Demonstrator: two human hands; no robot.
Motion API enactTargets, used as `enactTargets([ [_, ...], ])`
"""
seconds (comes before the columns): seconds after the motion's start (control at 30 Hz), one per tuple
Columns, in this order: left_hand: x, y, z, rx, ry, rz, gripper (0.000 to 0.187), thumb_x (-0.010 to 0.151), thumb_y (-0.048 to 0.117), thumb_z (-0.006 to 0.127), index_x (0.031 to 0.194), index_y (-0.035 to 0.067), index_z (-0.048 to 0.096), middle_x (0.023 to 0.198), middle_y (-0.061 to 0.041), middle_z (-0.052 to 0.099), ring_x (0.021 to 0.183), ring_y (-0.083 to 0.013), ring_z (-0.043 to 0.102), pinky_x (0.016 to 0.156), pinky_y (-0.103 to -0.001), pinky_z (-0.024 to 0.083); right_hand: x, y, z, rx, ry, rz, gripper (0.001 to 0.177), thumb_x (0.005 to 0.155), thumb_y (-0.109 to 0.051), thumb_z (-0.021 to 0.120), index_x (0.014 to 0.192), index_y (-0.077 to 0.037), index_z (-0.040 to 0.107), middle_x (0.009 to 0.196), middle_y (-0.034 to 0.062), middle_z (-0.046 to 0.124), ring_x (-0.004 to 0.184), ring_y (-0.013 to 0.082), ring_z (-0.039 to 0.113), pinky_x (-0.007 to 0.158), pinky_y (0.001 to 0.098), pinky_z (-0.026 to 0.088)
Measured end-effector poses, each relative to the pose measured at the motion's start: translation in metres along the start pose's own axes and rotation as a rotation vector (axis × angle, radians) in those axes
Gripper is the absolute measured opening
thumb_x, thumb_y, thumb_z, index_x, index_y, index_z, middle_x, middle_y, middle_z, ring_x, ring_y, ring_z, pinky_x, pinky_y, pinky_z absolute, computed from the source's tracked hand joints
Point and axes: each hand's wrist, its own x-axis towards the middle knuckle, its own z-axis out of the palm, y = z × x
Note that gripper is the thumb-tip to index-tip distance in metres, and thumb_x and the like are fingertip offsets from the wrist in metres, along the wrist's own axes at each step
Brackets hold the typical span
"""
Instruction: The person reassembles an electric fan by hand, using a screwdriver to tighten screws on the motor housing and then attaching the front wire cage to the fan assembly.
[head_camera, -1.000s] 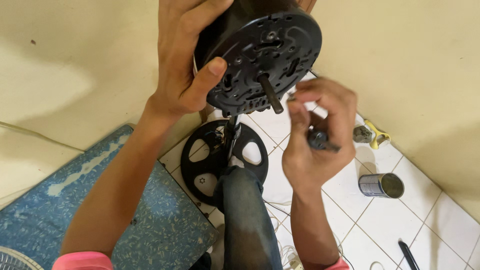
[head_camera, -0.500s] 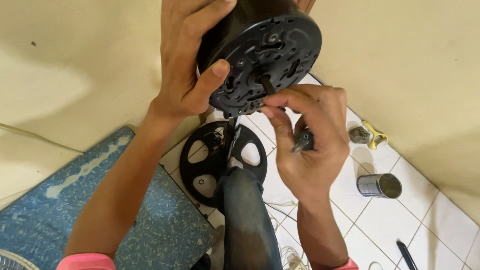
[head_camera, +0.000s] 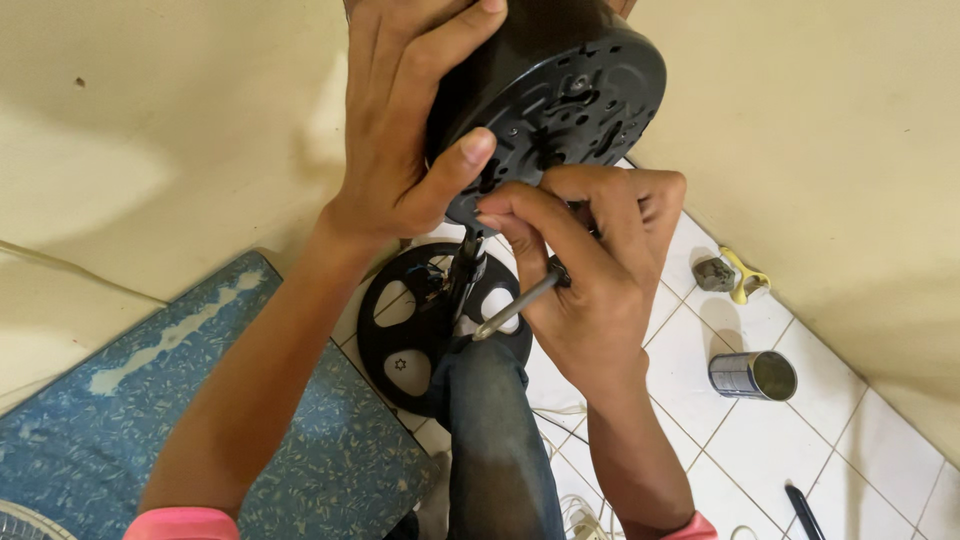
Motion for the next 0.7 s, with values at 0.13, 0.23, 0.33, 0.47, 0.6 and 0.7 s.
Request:
enactTargets([
  [0.13,0.0,0.001,-0.001,0.022,-0.007,-0.002,0.053,0.109,0.041,0.052,0.149,0.007,0.053,0.145,-0.01,0.053,0.131,-0.0291,0.048,0.116,-0.041,0.037,0.001,-0.001,0.002,-0.024,0.013,-0.019,0.02,0.087,-0.008,0.09,0.102,-0.012,0.078,0.099,-0.0002,0.059,0.101,0.0231,0.044,0.087,0.0342,0.038],
  [0.23,0.0,0.002,-0.001,0.033,-0.013,-0.012,0.054,0.108,0.041,0.052,0.149,0.006,0.053,0.146,-0.011,0.053,0.132,-0.0302,0.047,0.118,-0.042,0.037,0.004,-0.001,0.001,-0.071,0.019,-0.05,0.019,0.088,-0.01,0.09,0.103,-0.013,0.078,0.1,-0.0012,0.06,0.101,0.023,0.045,0.087,0.0344,0.038],
  [0.33,0.0,0.002,0.001,0.052,-0.007,-0.014,0.055,0.106,0.041,0.052,0.148,0.005,0.053,0.149,-0.012,0.053,0.132,-0.0316,0.047,0.118,-0.043,0.037,0.008,-0.001,0.001,-0.124,0.015,-0.081,0.017,0.089,-0.012,0.09,0.101,-0.014,0.078,0.1,-0.003,0.061,0.097,0.0222,0.045,0.089,0.0371,0.035],
  [0.47,0.0,0.001,0.002,0.078,0.006,-0.001,0.057,0.106,0.042,0.051,0.149,0.005,0.053,0.151,-0.012,0.052,0.135,-0.0321,0.046,0.12,-0.044,0.035,0.012,-0.003,0.001,-0.172,0.003,-0.113,0.016,0.088,-0.011,0.088,0.1,-0.014,0.078,0.099,-0.0049,0.061,0.093,0.0205,0.046,0.087,0.0373,0.033],
  [0.6,-0.001,0.001,0.002,0.074,0.007,-0.002,0.057,0.106,0.043,0.051,0.148,0.004,0.053,0.151,-0.013,0.053,0.135,-0.0328,0.047,0.12,-0.045,0.035,0.013,-0.003,0.001,-0.183,-0.004,-0.139,0.017,0.087,-0.011,0.088,0.101,-0.015,0.078,0.099,-0.0045,0.062,0.092,0.0201,0.046,0.086,0.0369,0.033],
  [0.7,-0.002,0.0,0.001,0.064,0.001,-0.002,0.058,0.105,0.044,0.051,0.148,0.004,0.053,0.151,-0.014,0.052,0.135,-0.0329,0.047,0.12,-0.045,0.035,0.014,0.0,0.001,-0.153,-0.01,-0.111,0.016,0.09,-0.01,0.088,0.101,-0.014,0.077,0.097,-0.0037,0.061,0.094,0.0207,0.047,0.087,0.0369,0.033],
])
